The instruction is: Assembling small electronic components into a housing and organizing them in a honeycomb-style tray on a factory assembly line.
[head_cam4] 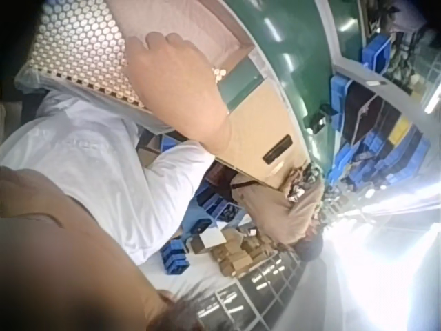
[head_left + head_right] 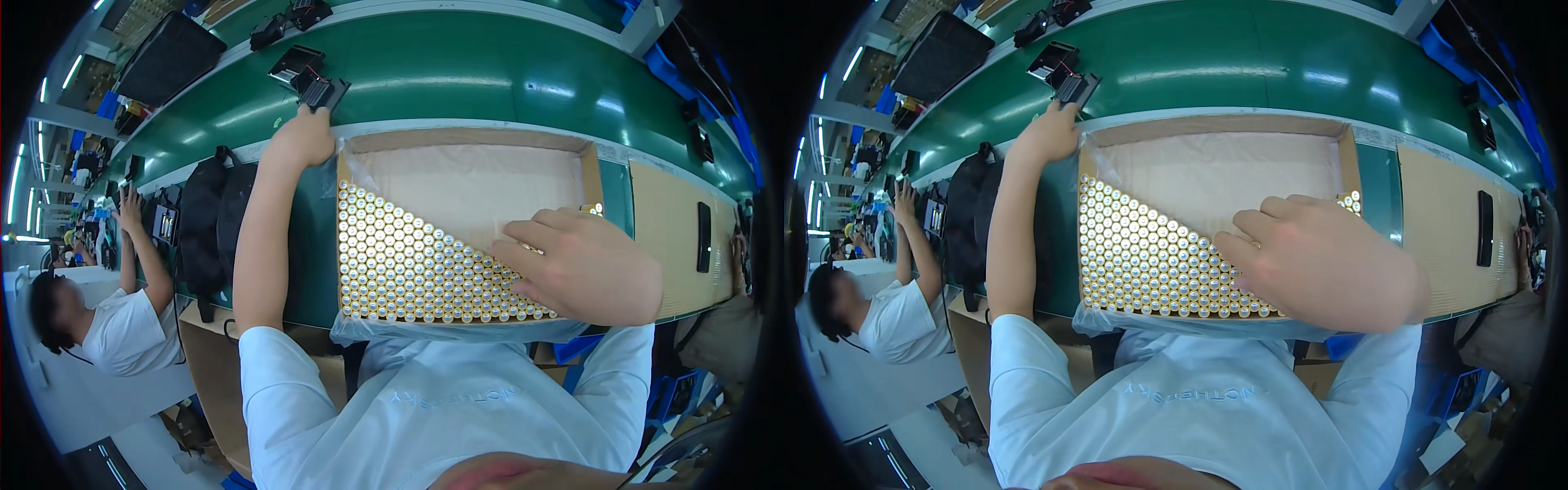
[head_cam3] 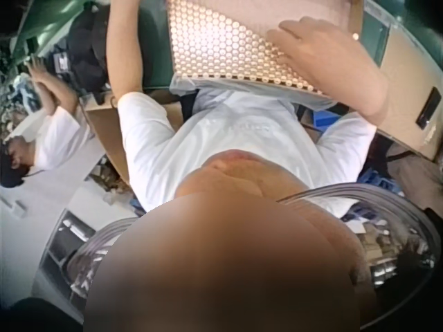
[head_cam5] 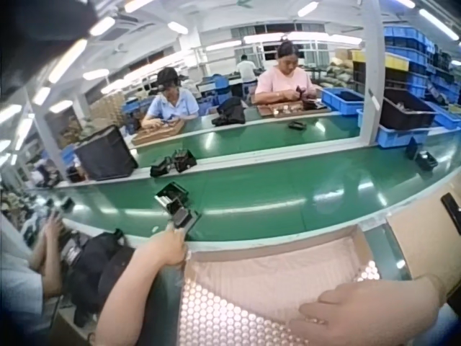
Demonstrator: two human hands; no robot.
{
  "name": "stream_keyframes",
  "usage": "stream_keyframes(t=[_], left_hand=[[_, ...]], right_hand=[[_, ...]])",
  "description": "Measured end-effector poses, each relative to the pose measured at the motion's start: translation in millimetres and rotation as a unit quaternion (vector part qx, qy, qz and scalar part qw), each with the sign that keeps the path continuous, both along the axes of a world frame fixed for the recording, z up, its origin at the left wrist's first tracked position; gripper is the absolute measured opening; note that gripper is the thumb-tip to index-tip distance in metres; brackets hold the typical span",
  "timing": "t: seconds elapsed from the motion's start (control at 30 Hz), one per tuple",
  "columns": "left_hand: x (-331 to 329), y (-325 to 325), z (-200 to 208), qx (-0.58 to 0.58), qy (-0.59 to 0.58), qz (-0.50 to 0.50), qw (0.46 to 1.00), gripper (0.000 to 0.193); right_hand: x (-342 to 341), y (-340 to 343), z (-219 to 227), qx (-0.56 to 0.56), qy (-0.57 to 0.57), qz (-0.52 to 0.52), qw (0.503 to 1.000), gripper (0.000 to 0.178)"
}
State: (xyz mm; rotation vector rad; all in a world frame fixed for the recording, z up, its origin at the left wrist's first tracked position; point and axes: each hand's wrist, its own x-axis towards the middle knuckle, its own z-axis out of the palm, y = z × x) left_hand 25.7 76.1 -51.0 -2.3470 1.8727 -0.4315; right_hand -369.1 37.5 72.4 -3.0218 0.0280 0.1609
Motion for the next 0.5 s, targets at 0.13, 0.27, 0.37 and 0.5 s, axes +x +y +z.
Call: stream_keyframes(t=[0.13, 0.27, 0.37, 0.5], left_hand=[[-18.8, -9.3, 15.4, 0.166, 0.126, 0.087, 0.974, 0.036], [-22.3, -8.5, 20.5, 0.206, 0.110, 0.084, 0.969, 0.033], [-29.7, -9.2, 27.7, 0.213, 0.084, 0.055, 0.972, 0.026], [-31.6, -5.7, 26.6, 0.195, 0.073, 0.040, 0.977, 0.021]], right_hand=[[-1.7, 1.7, 1.5, -0.013, -0.021, -0.015, 1.000, 0.027], [-2.4, 1.8, 4.9, 0.010, 0.052, -0.031, 0.998, 0.043], [-2.4, 2.5, -0.8, -0.006, -0.040, -0.052, 0.998, 0.032], [-1.6, 5.3, 2.5, -0.003, -0.018, -0.076, 0.997, 0.036]])
